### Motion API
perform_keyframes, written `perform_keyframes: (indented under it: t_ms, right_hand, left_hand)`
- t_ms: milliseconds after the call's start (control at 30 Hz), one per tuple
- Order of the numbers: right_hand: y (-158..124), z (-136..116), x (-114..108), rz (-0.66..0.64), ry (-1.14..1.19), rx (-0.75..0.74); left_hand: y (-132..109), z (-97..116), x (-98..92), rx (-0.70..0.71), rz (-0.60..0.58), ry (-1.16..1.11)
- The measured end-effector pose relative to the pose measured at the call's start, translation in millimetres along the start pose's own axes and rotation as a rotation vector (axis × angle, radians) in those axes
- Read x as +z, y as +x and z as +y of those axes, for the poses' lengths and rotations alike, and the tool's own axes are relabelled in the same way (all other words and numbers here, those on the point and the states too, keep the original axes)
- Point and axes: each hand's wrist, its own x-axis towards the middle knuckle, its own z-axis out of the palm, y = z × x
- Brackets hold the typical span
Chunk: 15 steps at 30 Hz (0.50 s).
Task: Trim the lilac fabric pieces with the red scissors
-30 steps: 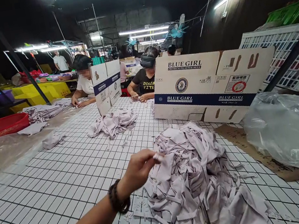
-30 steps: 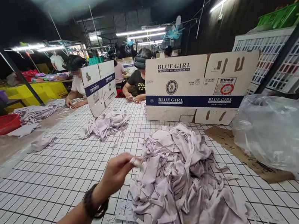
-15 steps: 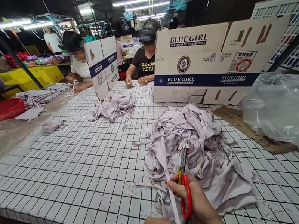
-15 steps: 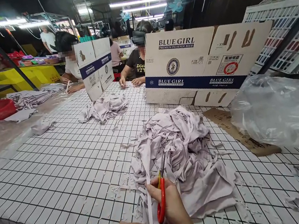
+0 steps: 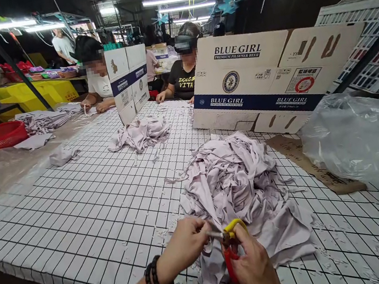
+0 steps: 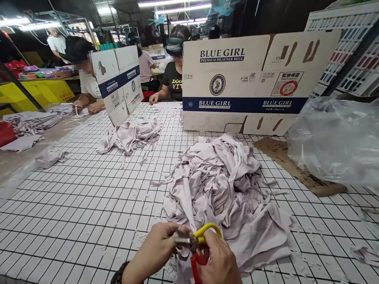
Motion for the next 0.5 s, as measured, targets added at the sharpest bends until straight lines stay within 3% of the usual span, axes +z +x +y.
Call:
perform_keyframes:
  t_ms: [67,133,267,333,500]
  right_hand:
    - [-4,-3,-3,0.112,-0.157,-0.284]
    - [-6,-6,-3,0.179,-0.268,-0.477]
    - [-9,-7,3,0.151,-0.297,-0.548]
    - [-9,-4,7,0.106,-0.171,-0.43]
    - [9,6,2,-0.053,0.383,0.336]
  left_hand:
    - [11,9,2.4,0.001,-0.107,0.078]
    - [18,13,4.5,-0.019,-0.164,0.156]
    - [24,8,5.2,-0.061,-0.208,0.153]
    - [23,3,2.9,-0.063,-0.241,0.028]
    - [5,-11,-10.4,-0.102,-0.154,-0.466]
